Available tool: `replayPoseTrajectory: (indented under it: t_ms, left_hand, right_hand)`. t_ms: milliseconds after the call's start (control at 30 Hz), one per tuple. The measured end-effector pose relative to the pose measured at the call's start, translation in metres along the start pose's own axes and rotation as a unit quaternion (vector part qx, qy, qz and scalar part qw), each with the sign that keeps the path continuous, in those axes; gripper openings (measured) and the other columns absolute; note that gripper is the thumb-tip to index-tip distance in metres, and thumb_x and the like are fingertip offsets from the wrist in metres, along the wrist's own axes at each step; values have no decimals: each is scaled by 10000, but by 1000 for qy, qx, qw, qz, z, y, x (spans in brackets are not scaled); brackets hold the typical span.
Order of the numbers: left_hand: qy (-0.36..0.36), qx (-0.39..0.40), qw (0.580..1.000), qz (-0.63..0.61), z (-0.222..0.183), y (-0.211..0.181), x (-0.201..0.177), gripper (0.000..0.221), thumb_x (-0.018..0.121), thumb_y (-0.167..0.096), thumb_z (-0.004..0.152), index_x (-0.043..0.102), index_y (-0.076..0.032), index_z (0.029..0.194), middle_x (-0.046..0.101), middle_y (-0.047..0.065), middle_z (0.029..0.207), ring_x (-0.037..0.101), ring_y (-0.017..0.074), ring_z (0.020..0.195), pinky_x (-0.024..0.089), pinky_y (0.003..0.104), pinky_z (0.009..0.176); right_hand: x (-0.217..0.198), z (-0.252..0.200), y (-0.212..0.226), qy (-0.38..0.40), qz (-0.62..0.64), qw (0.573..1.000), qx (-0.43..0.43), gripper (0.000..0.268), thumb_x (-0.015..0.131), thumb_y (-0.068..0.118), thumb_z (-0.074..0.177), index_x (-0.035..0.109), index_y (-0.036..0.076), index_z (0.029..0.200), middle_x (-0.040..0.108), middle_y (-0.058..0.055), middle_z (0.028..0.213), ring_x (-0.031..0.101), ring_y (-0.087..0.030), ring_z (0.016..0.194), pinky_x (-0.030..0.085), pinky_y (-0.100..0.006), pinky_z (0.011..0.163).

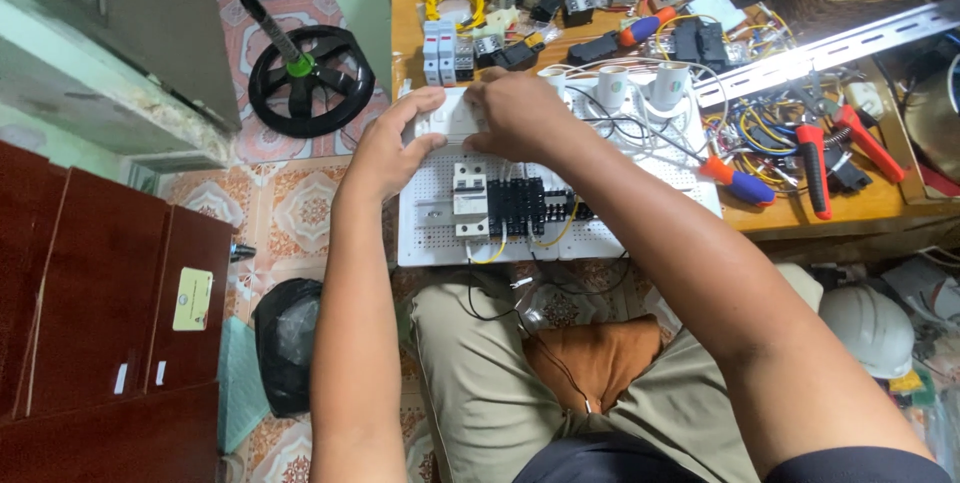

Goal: Connecting various electrical components like switches and breakers on a test board using wires and a screwdriver.

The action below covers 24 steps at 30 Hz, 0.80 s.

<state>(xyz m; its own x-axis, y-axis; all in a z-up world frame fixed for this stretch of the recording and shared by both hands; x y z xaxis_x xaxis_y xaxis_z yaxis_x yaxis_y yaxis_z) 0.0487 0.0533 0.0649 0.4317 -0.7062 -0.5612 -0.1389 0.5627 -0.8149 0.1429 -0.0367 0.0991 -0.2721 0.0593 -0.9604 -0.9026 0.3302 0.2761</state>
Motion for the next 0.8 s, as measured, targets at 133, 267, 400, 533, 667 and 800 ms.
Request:
replayPoseTrajectory:
  t_ms: [133,267,400,533,667,800]
  left_hand:
    - [-2,10,1000,-15,-2,4,1,438,770,-134,918,658,-83,1338,602,139,1454,487,387,1397,345,540,1193]
    - [-9,49,999,-6,-5,-2,5,485,793,-128,888,647,-62,1345,603,144,1450,508,374,1383,367,522,1181]
    - [-22,56,998,12,-10,-5,8,503,779,-132,899,618,-35,1365,584,167,1457,497,391,1383,381,541,1169]
    - [-26,72,997,7,-11,0,13,495,774,-169,914,614,-37,1363,584,165,1458,496,382,1389,371,532,1181]
    - [-45,92,994,43,-17,-7,13,506,771,-191,915,614,-22,1366,583,183,1438,520,388,1363,408,522,1147]
    - [-56,113,990,62,-18,-5,17,504,707,-243,977,581,5,1398,554,229,1457,497,414,1376,389,538,1154]
  right_hand:
    - [14,-1,-5,-5,-15,1000,1,544,826,302,836,700,80,1317,703,-203,1200,716,-383,1033,612,-503,835]
    - [24,-8,-6,-5,-54,998,-34,580,712,376,934,588,47,1395,618,-185,1295,696,-481,1049,538,-608,898]
    - [23,-13,-4,-12,-43,998,-37,571,700,391,950,571,29,1372,590,-170,1287,694,-494,1036,524,-597,914]
    - [21,-16,-6,-23,-29,999,-33,501,694,352,966,601,26,1335,597,-162,1266,699,-478,1037,521,-563,913]
    - [33,-15,-10,-79,-44,994,-62,494,706,391,941,618,62,1299,589,-127,1226,709,-466,964,508,-554,857]
    - [25,-32,-11,-135,-30,985,-100,528,682,357,973,562,37,1375,543,-205,1376,639,-486,1163,490,-581,963]
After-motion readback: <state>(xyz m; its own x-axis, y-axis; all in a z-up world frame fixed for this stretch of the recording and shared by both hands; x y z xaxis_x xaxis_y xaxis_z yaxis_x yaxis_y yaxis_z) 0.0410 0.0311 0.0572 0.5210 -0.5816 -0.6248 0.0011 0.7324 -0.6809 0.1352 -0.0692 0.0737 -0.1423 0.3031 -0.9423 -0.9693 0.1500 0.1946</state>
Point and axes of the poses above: each hand's wrist, its own z-axis towards the middle knuckle, its own x-axis out of the palm, y = z × x, the point moved 10 cm from there along z, towards the middle knuckle
